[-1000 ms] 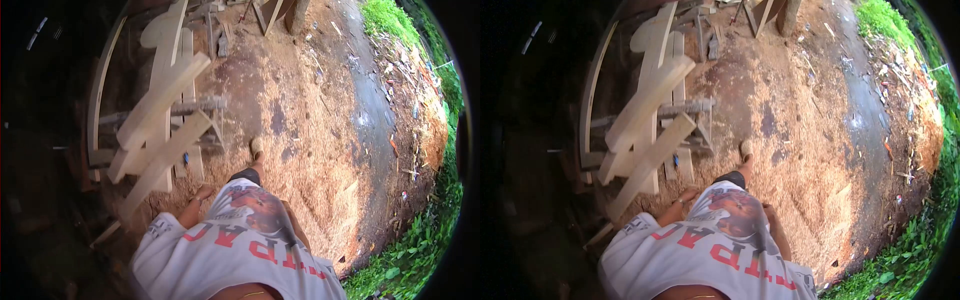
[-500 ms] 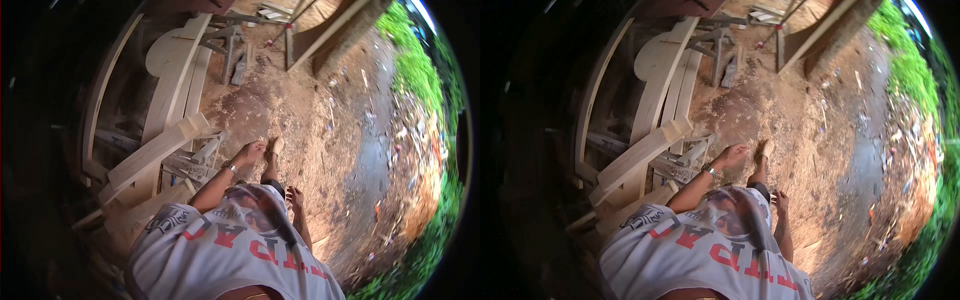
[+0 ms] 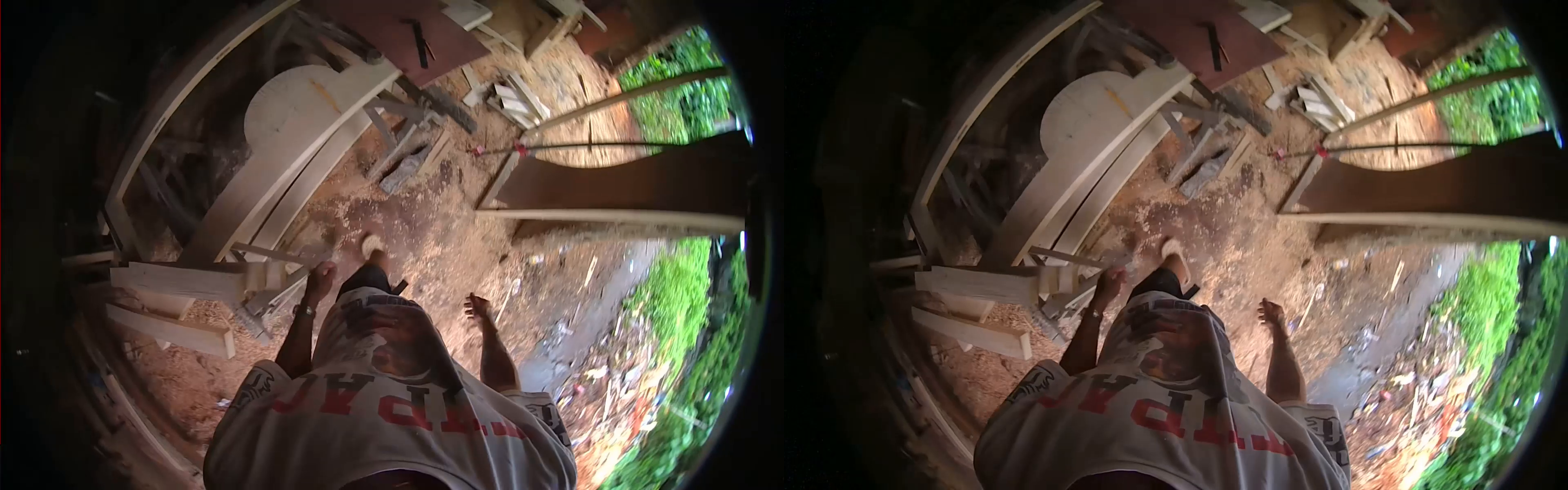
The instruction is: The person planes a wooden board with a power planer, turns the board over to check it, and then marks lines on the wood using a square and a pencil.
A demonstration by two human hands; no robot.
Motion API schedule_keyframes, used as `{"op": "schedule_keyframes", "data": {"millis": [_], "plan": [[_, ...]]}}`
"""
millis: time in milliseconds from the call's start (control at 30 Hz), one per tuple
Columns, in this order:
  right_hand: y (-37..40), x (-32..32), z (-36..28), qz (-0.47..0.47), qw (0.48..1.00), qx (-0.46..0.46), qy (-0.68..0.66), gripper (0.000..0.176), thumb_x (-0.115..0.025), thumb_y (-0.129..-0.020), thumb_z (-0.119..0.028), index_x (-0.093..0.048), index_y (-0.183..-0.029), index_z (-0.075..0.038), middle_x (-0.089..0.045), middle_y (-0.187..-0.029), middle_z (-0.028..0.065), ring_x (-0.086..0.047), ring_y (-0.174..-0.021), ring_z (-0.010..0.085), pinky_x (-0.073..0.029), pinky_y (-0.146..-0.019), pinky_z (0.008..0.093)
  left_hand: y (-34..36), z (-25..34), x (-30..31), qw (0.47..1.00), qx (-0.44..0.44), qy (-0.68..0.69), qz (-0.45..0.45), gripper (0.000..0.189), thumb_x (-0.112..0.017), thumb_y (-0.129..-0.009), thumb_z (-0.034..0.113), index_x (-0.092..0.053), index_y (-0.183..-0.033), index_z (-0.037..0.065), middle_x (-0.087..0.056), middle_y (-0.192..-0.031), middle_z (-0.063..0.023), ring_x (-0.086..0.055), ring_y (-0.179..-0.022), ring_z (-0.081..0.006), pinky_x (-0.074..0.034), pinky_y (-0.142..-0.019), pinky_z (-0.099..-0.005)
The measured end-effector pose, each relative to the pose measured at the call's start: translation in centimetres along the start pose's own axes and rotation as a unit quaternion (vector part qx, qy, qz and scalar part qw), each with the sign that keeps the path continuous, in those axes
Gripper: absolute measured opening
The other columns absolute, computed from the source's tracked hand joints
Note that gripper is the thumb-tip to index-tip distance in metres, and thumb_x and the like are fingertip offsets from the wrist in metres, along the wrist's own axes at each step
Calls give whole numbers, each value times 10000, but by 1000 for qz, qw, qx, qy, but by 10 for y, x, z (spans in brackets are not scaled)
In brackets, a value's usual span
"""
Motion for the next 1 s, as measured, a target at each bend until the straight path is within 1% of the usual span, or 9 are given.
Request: {"op": "schedule_keyframes", "data": {"millis": [300,400,500,633,667,700,833,867,1000], "plan": [[-220,11,-362,140,923,308,182,328,-690,-943,-416,-684,-917,-89,-653,-695,57,-629,-620,219,-499,-539,423,-131,-3,-82,990,99,79,-54,332,-649,-977,325,-698,-1166,56,-734,-1109,-145,-732,-1005,-280,-584,-840,-401],[-219,-75,-516,128,687,635,330,355,-629,-909,-410,-713,-841,-72,-708,-752,128,-686,-770,307,-534,-750,499,-146,29,-32,969,124,189,97,336,-620,-1030,312,-671,-1267,79,-719,-1126,-66,-721,-986,-227,-579,-762,-390],[-305,-153,-653,232,553,545,585,318,-572,-951,-313,-720,-879,-41,-725,-866,117,-697,-810,276,-559,-756,468,-134,65,7,925,183,254,216,411,-583,-1054,342,-606,-1369,79,-705,-1179,-81,-701,-1014,-212,-547,-778,-355],[-413,-259,-772,562,-166,472,659,261,-584,-991,-260,-701,-1013,-28,-690,-928,139,-668,-748,250,-552,-670,460,-47,76,-29,806,259,332,415,435,-572,-1057,371,-595,-1377,78,-693,-1183,-86,-690,-1047,-223,-529,-838,-381],[-394,-278,-804,500,-82,520,688,248,-607,-1015,-297,-676,-1032,-59,-670,-936,179,-642,-665,280,-523,-592,507,-2,59,-62,764,284,341,468,436,-578,-1055,363,-594,-1373,66,-691,-1182,-86,-687,-1052,-226,-529,-853,-397],[-390,-291,-812,589,-220,505,591,265,-624,-1011,-314,-681,-1034,-56,-675,-924,170,-651,-664,282,-536,-585,481,37,50,-100,765,260,319,495,438,-585,-1052,365,-603,-1353,48,-689,-1172,-82,-680,-1040,-219,-525,-871,-402],[-386,-322,-902,359,402,641,547,290,-639,-986,-336,-687,-1005,-51,-685,-891,140,-665,-671,271,-544,-611,437,143,67,-329,673,358,401,508,300,-631,-1022,364,-699,-1126,91,-698,-1008,-57,-671,-946,-192,-541,-860,-354],[-390,-331,-908,345,430,646,528,296,-643,-980,-342,-688,-998,-50,-687,-883,133,-669,-673,268,-546,-617,426,154,106,-396,535,517,490,455,236,-651,-1005,340,-709,-1054,117,-704,-982,-61,-697,-876,-204,-559,-777,-348],[-398,-356,-911,310,470,673,480,321,-658,-955,-364,-693,-969,-45,-697,-850,104,-683,-680,257,-553,-643,382,118,195,-490,570,555,477,375,262,-651,-1002,344,-677,-1125,114,-705,-1022,-63,-703,-898,-212,-556,-772,-347]]}}
Point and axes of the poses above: each hand's wrist, its own y-axis away from the middle knuckle, its own x-axis out of the back of the hand, z = x × y, the point moved 8 cm from there along -y, towards the middle knuckle
